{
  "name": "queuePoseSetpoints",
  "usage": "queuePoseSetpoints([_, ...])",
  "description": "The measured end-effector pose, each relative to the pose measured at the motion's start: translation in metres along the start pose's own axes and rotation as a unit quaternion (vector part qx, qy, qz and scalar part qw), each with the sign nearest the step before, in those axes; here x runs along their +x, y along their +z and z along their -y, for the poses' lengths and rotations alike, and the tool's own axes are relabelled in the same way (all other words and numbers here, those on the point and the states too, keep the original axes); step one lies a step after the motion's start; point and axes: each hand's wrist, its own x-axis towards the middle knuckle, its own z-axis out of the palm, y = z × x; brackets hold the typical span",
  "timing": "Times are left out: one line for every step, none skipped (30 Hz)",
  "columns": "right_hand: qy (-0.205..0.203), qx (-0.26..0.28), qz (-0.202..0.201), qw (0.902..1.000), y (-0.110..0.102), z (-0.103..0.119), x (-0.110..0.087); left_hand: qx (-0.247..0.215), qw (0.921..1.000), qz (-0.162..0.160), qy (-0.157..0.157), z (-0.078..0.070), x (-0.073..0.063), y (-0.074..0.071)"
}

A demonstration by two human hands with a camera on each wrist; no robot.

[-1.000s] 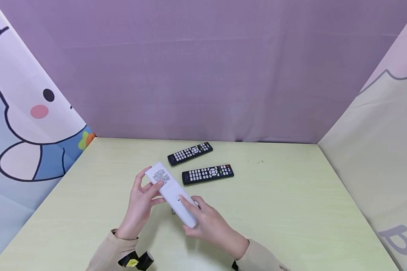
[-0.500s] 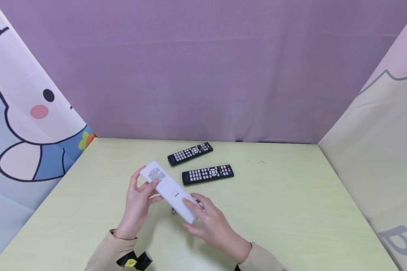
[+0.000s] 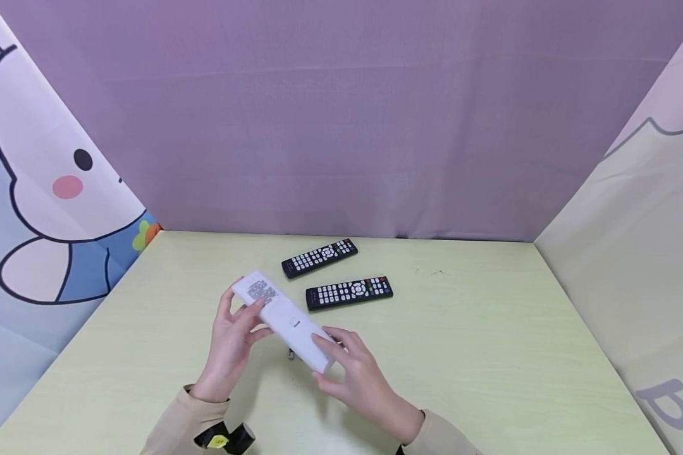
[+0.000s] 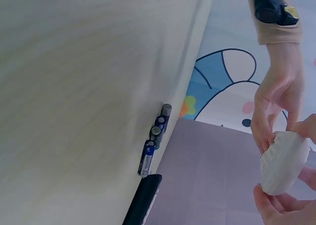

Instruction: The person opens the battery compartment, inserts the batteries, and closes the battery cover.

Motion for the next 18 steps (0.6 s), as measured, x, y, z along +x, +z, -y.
queuePoseSetpoints([0.011, 0.012, 0.0, 0.9999, 0.0, 0.001, 0.0, -0.003, 1.0, 0.005, 0.002, 0.0, 0.0, 0.0])
queuePoseSetpoints([0.024, 0.026, 0.002, 0.9994, -0.001, 0.002, 0.0, -0.006, 0.9999, 0.011, 0.004, 0.0, 0.0, 0.0])
queuePoseSetpoints([0.04, 0.04, 0.005, 0.9984, -0.001, 0.003, 0.0, -0.009, 0.9998, 0.017, 0.007, -0.001, -0.001, 0.0])
queuePoseSetpoints([0.054, 0.053, 0.008, 0.9971, -0.002, 0.005, 0.0, -0.01, 0.9996, 0.023, 0.009, -0.001, -0.001, -0.001])
queuePoseSetpoints([0.067, 0.064, 0.01, 0.9957, -0.002, 0.006, 0.0, -0.01, 0.9995, 0.029, 0.011, -0.001, -0.001, -0.001])
queuePoseSetpoints([0.082, 0.078, 0.013, 0.9935, -0.003, 0.007, 0.0, -0.006, 0.9993, 0.035, 0.014, -0.002, -0.001, -0.002])
queuePoseSetpoints([0.097, 0.092, 0.017, 0.9908, -0.003, 0.008, 0.0, -0.002, 0.9991, 0.04, 0.016, -0.002, -0.001, -0.002])
queuePoseSetpoints([0.112, 0.106, 0.02, 0.9878, -0.004, 0.009, 0.0, 0.0, 0.9989, 0.043, 0.018, -0.002, -0.001, -0.003])
queuePoseSetpoints([0.124, 0.12, 0.022, 0.9848, -0.004, 0.01, -0.001, 0.003, 0.9987, 0.046, 0.02, -0.002, -0.001, -0.003])
queuePoseSetpoints([0.136, 0.134, 0.024, 0.9813, -0.005, 0.011, -0.001, 0.007, 0.9986, 0.049, 0.021, -0.001, -0.001, -0.004])
queuePoseSetpoints([0.152, 0.151, 0.028, 0.9764, -0.005, 0.011, -0.001, 0.01, 0.9984, 0.052, 0.022, -0.001, -0.001, -0.004])
queuePoseSetpoints([0.167, 0.169, 0.031, 0.971, -0.005, 0.011, -0.001, 0.014, 0.9982, 0.054, 0.023, -0.001, 0.0, -0.004])
queuePoseSetpoints([0.181, 0.187, 0.034, 0.9649, -0.006, 0.012, -0.001, 0.017, 0.9981, 0.055, 0.023, 0.0, 0.0, -0.004])
queuePoseSetpoints([0.194, 0.209, 0.036, 0.9578, -0.006, 0.012, -0.001, 0.019, 0.9979, 0.058, 0.024, 0.0, 0.0, -0.004])
queuePoseSetpoints([0.205, 0.231, 0.038, 0.9505, -0.006, 0.012, -0.001, 0.023, 0.9976, 0.06, 0.024, 0.0, 0.0, -0.005])
queuePoseSetpoints([0.215, 0.253, 0.04, 0.9424, -0.007, 0.012, -0.001, 0.025, 0.9974, 0.064, 0.024, 0.001, 0.0, -0.005])
queuePoseSetpoints([0.224, 0.273, 0.042, 0.9347, -0.007, 0.013, 0.0, 0.026, 0.9972, 0.066, 0.024, 0.001, 0.0, -0.004])
queuePoseSetpoints([0.231, 0.292, 0.044, 0.9271, -0.007, 0.013, 0.0, 0.028, 0.9969, 0.069, 0.023, 0.001, 0.0, -0.004])
